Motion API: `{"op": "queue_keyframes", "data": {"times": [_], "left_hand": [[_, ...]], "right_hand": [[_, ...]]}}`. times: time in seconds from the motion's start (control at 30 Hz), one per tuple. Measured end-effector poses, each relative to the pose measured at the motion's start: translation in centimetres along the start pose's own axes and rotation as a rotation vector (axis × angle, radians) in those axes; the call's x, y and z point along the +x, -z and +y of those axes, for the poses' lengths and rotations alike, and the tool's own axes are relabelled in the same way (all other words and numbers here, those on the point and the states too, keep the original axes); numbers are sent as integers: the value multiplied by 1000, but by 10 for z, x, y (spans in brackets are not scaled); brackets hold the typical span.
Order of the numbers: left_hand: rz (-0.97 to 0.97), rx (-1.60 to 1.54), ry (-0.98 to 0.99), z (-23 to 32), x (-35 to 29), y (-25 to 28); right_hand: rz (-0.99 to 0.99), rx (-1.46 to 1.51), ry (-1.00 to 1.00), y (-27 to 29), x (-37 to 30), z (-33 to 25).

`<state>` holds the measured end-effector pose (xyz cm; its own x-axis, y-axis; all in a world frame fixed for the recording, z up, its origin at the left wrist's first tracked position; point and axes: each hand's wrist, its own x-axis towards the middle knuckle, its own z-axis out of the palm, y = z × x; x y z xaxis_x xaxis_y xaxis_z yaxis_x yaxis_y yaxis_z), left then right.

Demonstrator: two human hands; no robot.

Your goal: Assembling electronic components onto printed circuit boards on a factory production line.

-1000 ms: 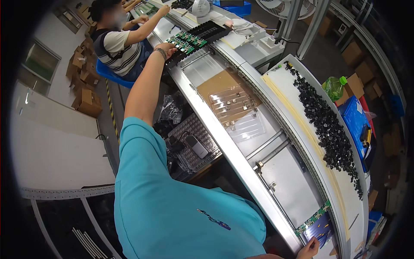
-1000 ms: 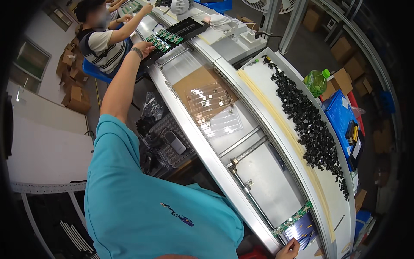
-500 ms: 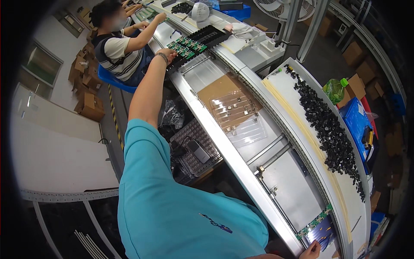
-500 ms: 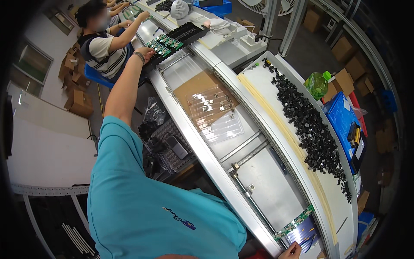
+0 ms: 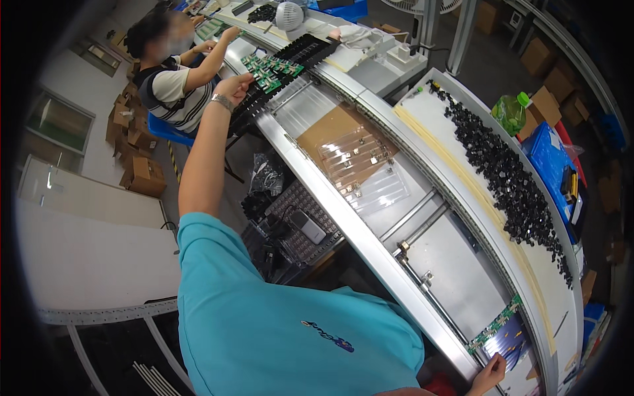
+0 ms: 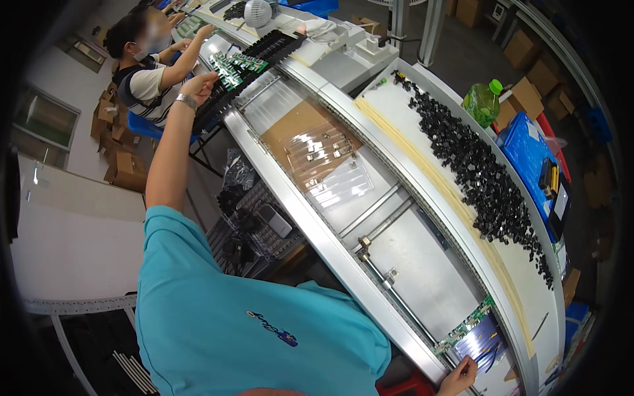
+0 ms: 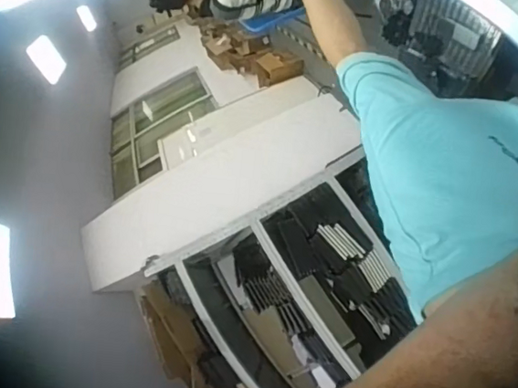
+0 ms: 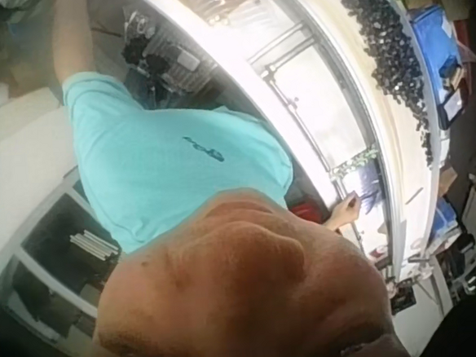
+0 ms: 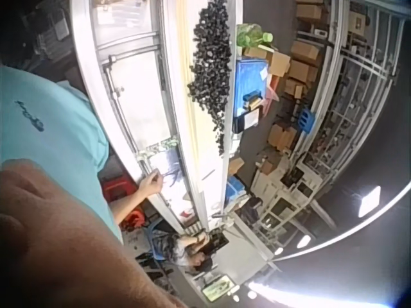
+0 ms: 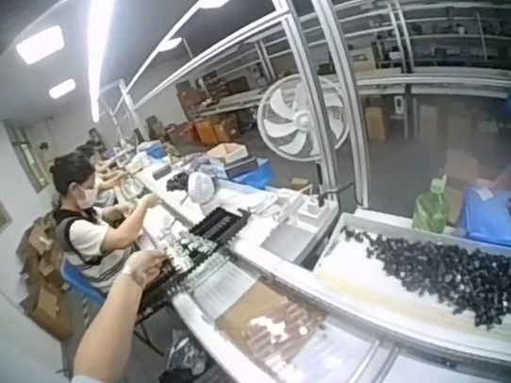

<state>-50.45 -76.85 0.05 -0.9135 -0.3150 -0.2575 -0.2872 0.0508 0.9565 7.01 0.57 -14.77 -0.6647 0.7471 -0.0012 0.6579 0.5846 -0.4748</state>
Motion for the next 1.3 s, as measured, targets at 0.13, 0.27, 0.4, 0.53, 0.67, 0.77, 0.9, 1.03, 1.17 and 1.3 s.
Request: {"op": "queue_keyframes", "data": {"times": [0.13, 0.27, 0.4, 0.53, 0.67, 0.77, 0.9, 1.03, 1.17, 1.3], "left_hand": [[-97, -11, -53, -4, -62, -42], [-280, -25, -63, -22, -115, -121], [-642, 2, 17, -60, -183, -203], [-850, -22, 125, -108, -246, -285], [-1047, 108, 252, -125, -320, -360], [-1168, 187, 287, -135, -358, -395], [-1201, 234, 298, -153, -376, -414], [-1191, 267, 309, -157, -383, -420], [-1165, 274, 320, -160, -385, -421], [-1164, 283, 325, -162, -386, -423]], "right_hand": [[9, 22, 158, 5, -2, -10], [-13, -97, 191, 13, -9, -9], [43, -2, 215, 11, -13, -25], [-3, 95, 182, 8, -5, -47], [15, 171, 161, 12, -8, -62], [51, 197, 206, 14, -12, -62], [49, 211, 226, 17, -15, -58], [71, 229, 244, 15, -12, -56], [84, 229, 265, 14, -14, -54], [65, 215, 263, 14, -15, -54]]}}
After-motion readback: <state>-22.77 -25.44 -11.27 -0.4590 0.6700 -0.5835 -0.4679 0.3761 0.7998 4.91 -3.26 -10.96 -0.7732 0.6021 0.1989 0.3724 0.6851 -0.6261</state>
